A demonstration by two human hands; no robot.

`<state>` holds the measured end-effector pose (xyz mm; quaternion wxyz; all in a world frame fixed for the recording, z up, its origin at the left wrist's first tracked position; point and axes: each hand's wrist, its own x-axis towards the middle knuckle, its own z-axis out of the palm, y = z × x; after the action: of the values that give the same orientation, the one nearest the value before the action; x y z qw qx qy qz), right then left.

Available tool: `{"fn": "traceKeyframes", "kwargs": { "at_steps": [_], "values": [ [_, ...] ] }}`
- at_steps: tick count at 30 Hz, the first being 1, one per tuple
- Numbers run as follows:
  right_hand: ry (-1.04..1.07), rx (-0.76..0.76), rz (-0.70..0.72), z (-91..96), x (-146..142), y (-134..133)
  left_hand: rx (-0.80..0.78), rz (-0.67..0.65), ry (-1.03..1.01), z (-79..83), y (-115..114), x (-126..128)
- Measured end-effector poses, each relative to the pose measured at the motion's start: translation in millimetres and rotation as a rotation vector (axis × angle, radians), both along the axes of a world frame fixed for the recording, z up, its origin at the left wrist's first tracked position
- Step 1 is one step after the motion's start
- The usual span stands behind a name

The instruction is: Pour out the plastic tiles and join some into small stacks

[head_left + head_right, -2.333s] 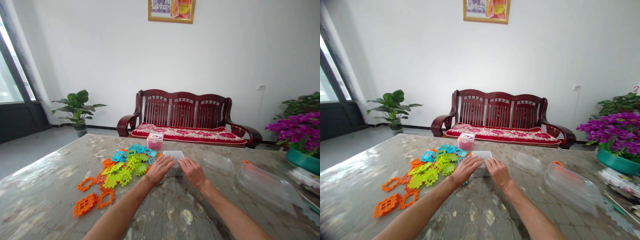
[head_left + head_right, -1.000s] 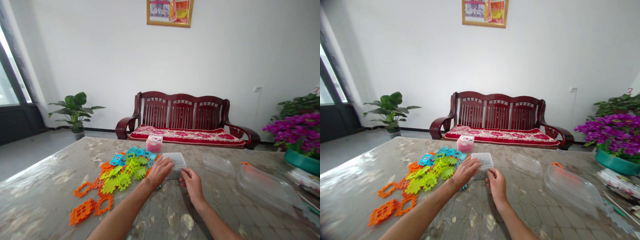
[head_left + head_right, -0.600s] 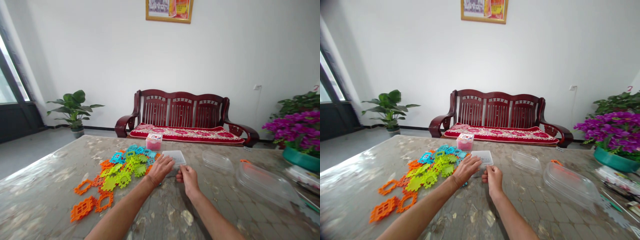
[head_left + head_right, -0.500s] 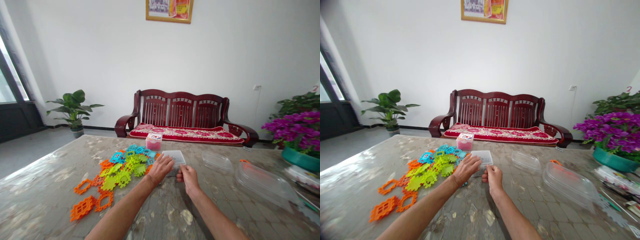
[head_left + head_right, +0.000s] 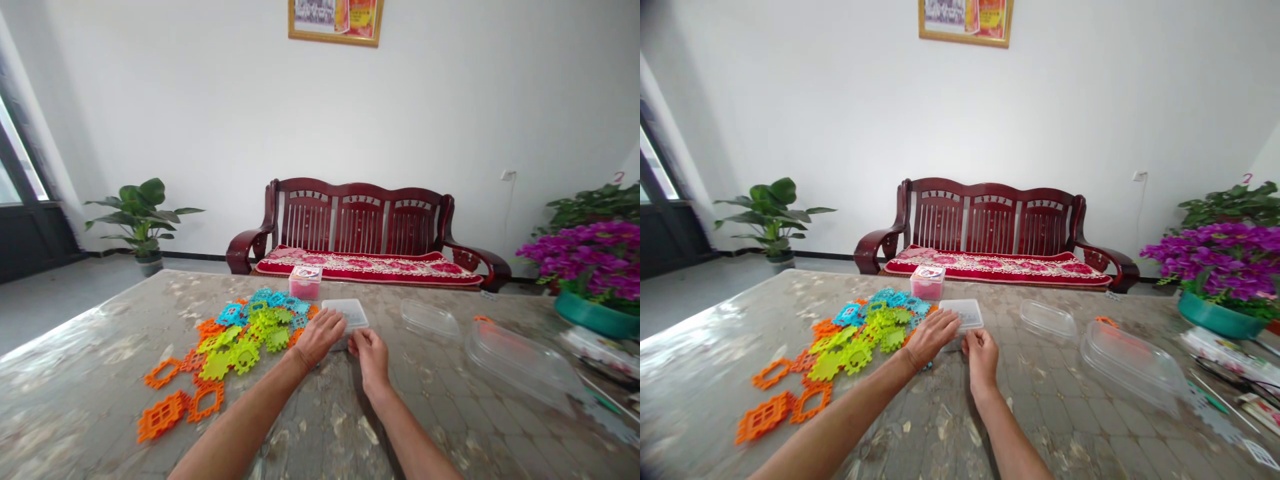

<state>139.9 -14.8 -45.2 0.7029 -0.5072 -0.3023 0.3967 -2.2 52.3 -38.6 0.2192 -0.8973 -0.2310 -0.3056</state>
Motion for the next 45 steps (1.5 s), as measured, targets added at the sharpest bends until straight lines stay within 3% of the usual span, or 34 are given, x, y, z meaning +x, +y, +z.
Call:
{"fn": "traceKeyframes", "kwargs": {
  "at_steps": [8,15,18,21,24,26,29,36,40,45],
  "values": [
    [0.127,-0.078,-0.018,7.6,-2.9,3.7,-0.058,0.033,0.019,1.0,-3.7,3.2],
    [0.055,0.029,0.043,47.5,-28.9,2.3,-0.081,0.050,-0.032,-0.9,-3.1,6.4],
    [-0.149,0.066,-0.039,53.2,-14.7,2.3,-0.098,0.045,-0.065,2.4,-3.9,5.0],
    [-0.528,0.143,-0.102,45.5,16.1,-0.7,-0.103,0.025,-0.092,6.0,-4.4,3.2],
    [-0.890,0.219,-0.056,35.7,42.0,-2.8,-0.086,0.023,-0.102,8.0,-4.6,2.7],
    [-1.002,0.230,0.002,31.2,50.9,-0.3,-0.073,0.031,-0.097,9.0,-5.1,2.7],
    [-0.932,0.203,0.082,26.5,55.3,9.4,-0.062,0.032,-0.081,11.7,-5.0,1.9],
    [-0.370,0.098,0.275,17.7,53.7,20.7,-0.099,0.004,-0.158,31.6,3.0,1.7],
    [-0.295,0.134,0.283,18.5,48.4,15.8,-0.240,0.061,-0.215,46.2,6.2,3.5],
    [-0.272,0.031,0.287,21.1,44.7,12.8,-0.410,0.168,-0.319,59.2,12.4,7.2]
  ]
}}
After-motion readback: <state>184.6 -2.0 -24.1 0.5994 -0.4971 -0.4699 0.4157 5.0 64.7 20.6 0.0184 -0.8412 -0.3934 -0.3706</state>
